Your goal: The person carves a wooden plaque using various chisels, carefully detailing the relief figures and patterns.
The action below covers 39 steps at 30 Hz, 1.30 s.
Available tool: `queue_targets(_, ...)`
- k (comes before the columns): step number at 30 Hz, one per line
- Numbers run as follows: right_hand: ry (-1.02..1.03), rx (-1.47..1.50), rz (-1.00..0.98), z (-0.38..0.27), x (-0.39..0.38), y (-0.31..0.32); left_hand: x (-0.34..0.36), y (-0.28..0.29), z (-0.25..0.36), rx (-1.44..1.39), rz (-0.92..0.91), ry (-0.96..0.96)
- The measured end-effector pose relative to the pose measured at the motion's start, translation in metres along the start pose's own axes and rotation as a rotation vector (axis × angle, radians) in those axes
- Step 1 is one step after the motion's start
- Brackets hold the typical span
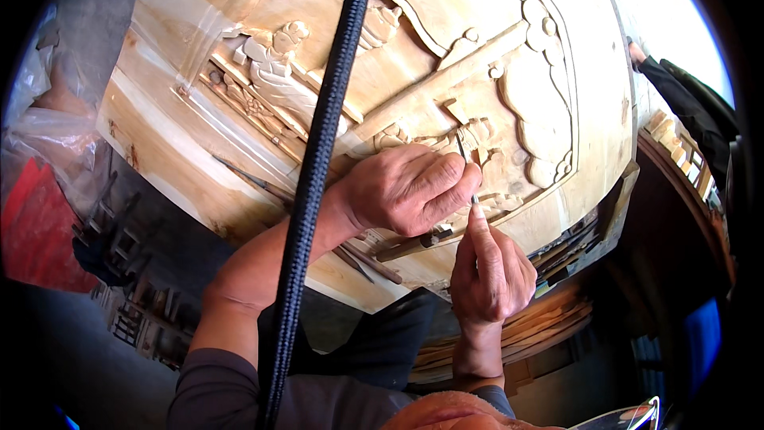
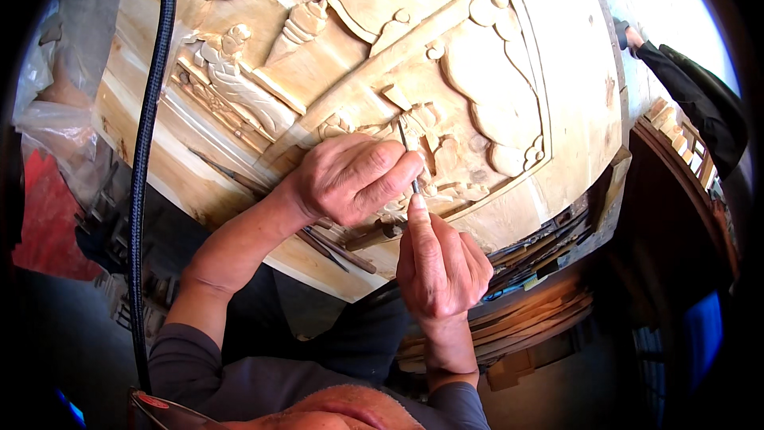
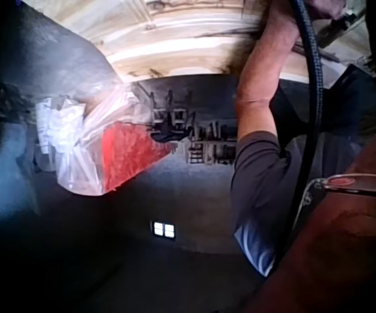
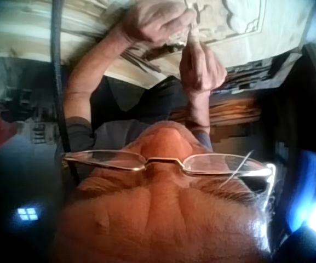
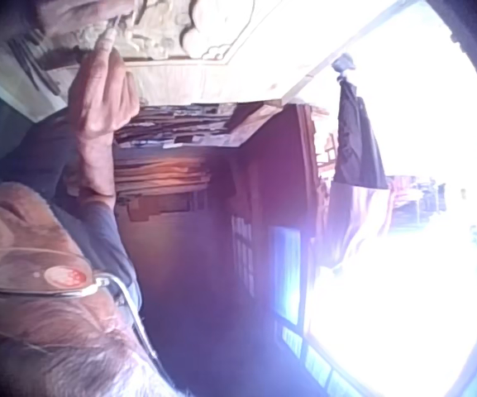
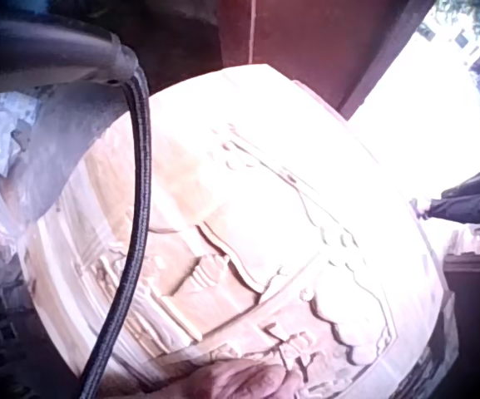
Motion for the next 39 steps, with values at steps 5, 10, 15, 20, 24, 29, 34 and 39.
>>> queue_targets(5,-0.038,-0.026,-0.008,-0.009,0.012,-0.004,0.001,0.003,-0.004,0.022,0.112,-0.014)
queue_targets(10,0.038,-0.043,-0.020,-0.013,0.001,0.006,-0.006,0.006,0.001,-0.044,-0.009,-0.013)
queue_targets(15,0.016,-0.049,-0.039,-0.013,-0.001,0.009,-0.006,0.006,0.003,-0.036,-0.039,-0.035)
queue_targets(20,-0.001,-0.055,-0.050,-0.014,0.001,0.006,-0.005,0.005,0.002,-0.027,-0.014,-0.023)
queue_targets(24,-0.077,-0.054,-0.056,-0.016,0.008,0.006,-0.005,0.006,0.001,-0.038,-0.012,-0.010)
queue_targets(29,-0.077,-0.064,-0.050,-0.018,0.011,0.006,-0.004,0.005,-0.001,-0.057,0.016,-0.001)
queue_targets(34,-0.086,-0.073,-0.089,-0.018,0.017,0.008,-0.002,0.006,-0.002,-0.080,0.033,0.010)
queue_targets(39,-0.023,-0.079,-0.106,-0.019,0.022,0.007,-0.006,0.006,-0.007,-0.109,0.081,0.028)
Point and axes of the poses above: each hand's wrist, its own x-axis towards the middle knuckle, its own y-axis out of the back of the hand, z = x × y, the point moved 7 cm from there along x, towards the middle knuckle, and after that the axes turned 13 degrees about -x, right-handed, at the moved point
